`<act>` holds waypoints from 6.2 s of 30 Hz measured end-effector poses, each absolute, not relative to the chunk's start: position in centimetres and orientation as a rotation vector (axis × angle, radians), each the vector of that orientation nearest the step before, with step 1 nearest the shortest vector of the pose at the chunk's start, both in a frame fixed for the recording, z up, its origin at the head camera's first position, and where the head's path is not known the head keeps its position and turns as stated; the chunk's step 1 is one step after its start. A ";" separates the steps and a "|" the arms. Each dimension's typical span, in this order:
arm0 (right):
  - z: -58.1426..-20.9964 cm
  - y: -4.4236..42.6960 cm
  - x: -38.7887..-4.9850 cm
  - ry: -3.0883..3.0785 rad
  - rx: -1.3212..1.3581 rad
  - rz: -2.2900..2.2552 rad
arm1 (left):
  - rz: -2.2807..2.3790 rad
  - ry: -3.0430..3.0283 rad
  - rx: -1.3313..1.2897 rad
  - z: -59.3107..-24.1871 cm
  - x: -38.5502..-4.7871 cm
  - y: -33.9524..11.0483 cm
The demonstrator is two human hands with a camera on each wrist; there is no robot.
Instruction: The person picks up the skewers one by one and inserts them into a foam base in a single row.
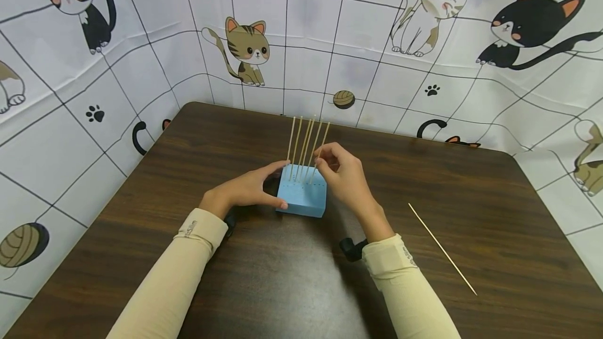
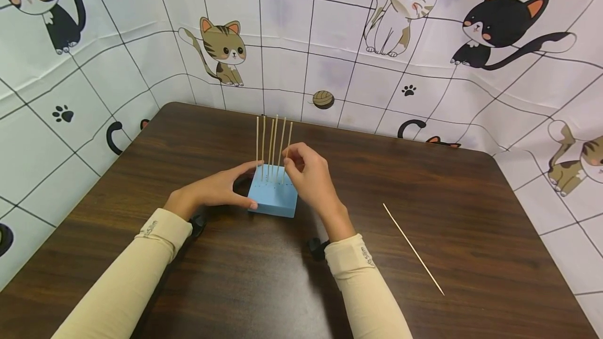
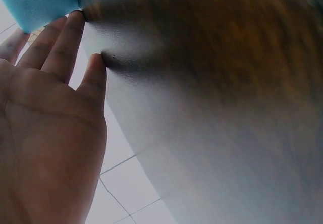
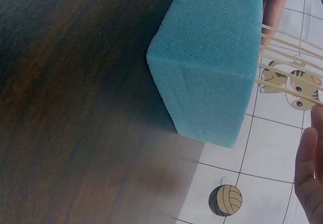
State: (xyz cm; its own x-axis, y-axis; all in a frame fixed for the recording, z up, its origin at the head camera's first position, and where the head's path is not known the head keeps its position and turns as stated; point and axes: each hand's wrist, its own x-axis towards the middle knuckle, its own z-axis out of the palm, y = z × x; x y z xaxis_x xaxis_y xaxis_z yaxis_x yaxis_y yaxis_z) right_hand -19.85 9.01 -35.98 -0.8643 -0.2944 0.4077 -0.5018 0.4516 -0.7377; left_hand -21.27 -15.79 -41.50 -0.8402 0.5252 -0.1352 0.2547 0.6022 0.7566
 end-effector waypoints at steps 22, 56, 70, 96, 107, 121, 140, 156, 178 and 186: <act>-36.8 15.3 -19.1 -2.665 0.422 1.341 | 1.090 2.478 0.623 -41.4 -20.8 -15.9; -38.3 31.8 -14.4 -3.342 0.046 0.948 | 1.090 2.477 0.636 -41.5 -21.1 -15.8; -38.5 31.6 -14.5 -3.402 -0.036 0.799 | 1.095 2.475 0.631 -41.3 -21.0 -15.8; -36.4 29.4 -15.0 -3.068 0.273 0.892 | 1.105 2.467 0.637 -41.5 -21.1 -15.8; -35.1 25.1 -16.5 -2.789 0.379 1.008 | 1.102 2.471 0.627 -41.4 -21.1 -15.9; -32.4 16.6 -19.1 -2.458 0.486 1.342 | 1.093 2.478 0.620 -41.3 -20.9 -16.0; -32.6 11.3 -20.2 -2.389 0.606 1.463 | 1.085 2.484 0.625 -41.6 -21.1 -15.8; -33.0 10.7 -20.1 -2.437 0.619 1.435 | 1.090 2.475 0.621 -41.6 -21.2 -15.8; -35.0 10.3 -20.1 -2.520 0.639 1.378 | 1.098 2.474 0.627 -41.5 -21.2 -15.7; -35.1 10.2 -20.2 -2.528 0.639 1.365 | 1.127 2.453 0.632 -41.5 -21.2 -15.8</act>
State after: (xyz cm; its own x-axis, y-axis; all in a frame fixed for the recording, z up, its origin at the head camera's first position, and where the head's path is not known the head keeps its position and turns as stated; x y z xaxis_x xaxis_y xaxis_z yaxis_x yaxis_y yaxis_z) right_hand -20.15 10.21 -35.08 -0.8871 -0.2782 0.3684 -0.4606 0.4806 -0.7462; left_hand -21.18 -15.79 -41.49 -0.8322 0.5364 -0.1404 0.2430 0.5804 0.7772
